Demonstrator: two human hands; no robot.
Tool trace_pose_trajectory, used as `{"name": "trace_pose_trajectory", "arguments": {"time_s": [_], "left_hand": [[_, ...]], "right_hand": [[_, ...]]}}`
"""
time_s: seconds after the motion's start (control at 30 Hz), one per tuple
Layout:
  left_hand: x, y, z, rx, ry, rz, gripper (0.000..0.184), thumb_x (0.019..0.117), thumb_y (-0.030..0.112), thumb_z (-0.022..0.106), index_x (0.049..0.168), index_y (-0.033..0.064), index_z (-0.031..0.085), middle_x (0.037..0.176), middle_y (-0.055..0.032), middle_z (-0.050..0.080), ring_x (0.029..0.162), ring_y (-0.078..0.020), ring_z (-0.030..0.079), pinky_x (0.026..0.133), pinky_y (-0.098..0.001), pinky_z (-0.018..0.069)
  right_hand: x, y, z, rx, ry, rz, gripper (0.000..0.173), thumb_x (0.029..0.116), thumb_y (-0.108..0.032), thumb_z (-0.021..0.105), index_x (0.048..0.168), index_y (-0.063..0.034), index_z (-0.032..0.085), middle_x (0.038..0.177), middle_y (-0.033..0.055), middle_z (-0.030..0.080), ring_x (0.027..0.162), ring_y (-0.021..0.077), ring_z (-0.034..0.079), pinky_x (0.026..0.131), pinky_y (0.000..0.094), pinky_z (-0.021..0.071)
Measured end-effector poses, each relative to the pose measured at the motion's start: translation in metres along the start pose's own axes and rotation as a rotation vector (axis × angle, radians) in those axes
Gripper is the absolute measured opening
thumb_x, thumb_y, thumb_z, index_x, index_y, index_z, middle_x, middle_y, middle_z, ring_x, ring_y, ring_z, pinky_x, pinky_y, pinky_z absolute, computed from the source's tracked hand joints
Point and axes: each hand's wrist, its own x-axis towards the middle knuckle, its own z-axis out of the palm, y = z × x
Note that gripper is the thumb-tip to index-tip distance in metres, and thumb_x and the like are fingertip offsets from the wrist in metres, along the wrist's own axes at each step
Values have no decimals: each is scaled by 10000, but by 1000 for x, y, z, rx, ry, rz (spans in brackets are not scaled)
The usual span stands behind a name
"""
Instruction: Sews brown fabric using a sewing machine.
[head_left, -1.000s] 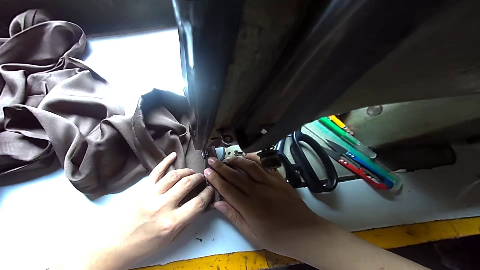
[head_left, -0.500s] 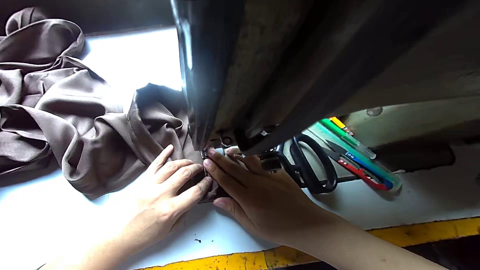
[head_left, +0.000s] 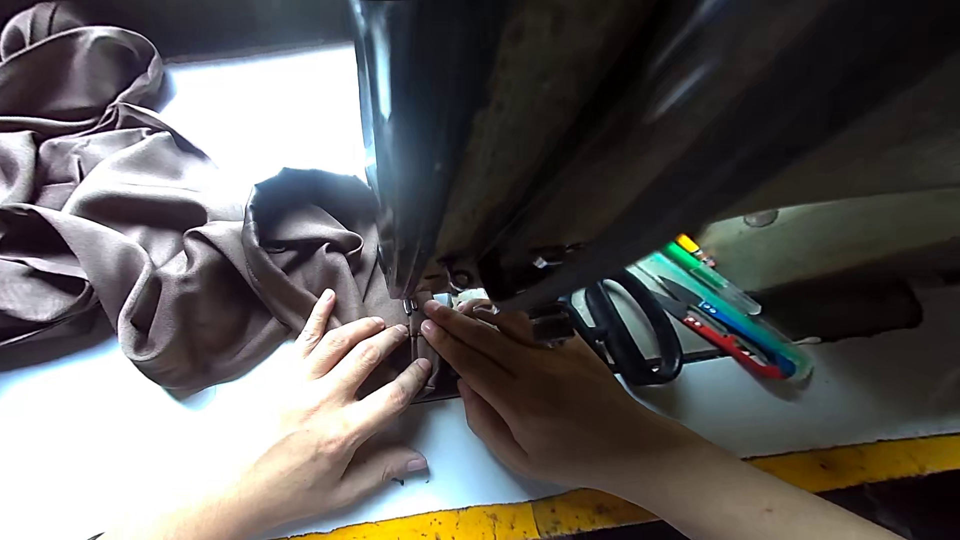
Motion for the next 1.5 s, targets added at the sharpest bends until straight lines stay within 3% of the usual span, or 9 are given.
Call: {"name": "trace_pose_trajectory", "arguments": {"time_s": [0.1, 0.3, 0.43, 0.9, 1.07, 1.17, 1.5], "left_hand": [[0, -1, 0, 6, -11, -11, 671, 958, 703, 485, 1392, 217, 646, 1476, -139, 558, 1452, -330, 439, 1227, -687, 168], [3, -5, 0, 17, -13, -24, 714, 934, 754, 471, 1415, 253, 637, 1472, -132, 563, 1438, -338, 452, 1212, -690, 191], [4, -5, -1, 12, -16, -29, 720, 925, 755, 488, 1423, 255, 630, 1479, -140, 552, 1440, -335, 449, 1213, -692, 190], [7, -11, -3, 8, -17, -20, 740, 911, 755, 510, 1400, 218, 654, 1449, -154, 567, 1420, -341, 462, 1206, -692, 187], [9, -12, -4, 2, -31, -30, 757, 900, 752, 530, 1413, 208, 645, 1473, -153, 555, 1426, -348, 459, 1208, -703, 183], [11, -13, -4, -2, -28, -36, 756, 897, 755, 529, 1404, 209, 652, 1475, -145, 555, 1429, -335, 458, 1220, -686, 179], [14, -16, -5, -2, -16, -41, 754, 898, 750, 534, 1381, 186, 666, 1430, -159, 582, 1397, -361, 480, 1198, -702, 196]], "right_hand": [[3, 1, -3, -3, -24, -2, 469, 932, -216, 439, 1302, -84, 694, 1418, 98, 625, 1292, 270, 573, 1100, 526, 374], [11, 4, -10, -47, -53, 0, 471, 914, -208, 468, 1314, -112, 699, 1415, 66, 629, 1279, 283, 565, 1051, 513, 393], [14, 6, -11, -37, -42, -1, 445, 916, -202, 470, 1271, -106, 720, 1378, 67, 651, 1257, 277, 586, 1075, 523, 390], [17, 4, -8, -55, -43, 20, 479, 916, -167, 487, 1349, -83, 672, 1407, 94, 629, 1242, 304, 582, 1046, 542, 392], [17, 5, -6, -69, -21, 26, 478, 922, -167, 462, 1338, -79, 683, 1387, 97, 638, 1201, 303, 590, 979, 512, 415], [17, 5, -6, -59, -34, 41, 494, 916, -171, 468, 1360, -85, 668, 1383, 91, 637, 1226, 300, 583, 1012, 516, 407], [22, 8, -7, -15, -53, 80, 507, 901, -180, 487, 1371, -98, 659, 1327, 80, 655, 1195, 311, 574, 914, 505, 427]]}}
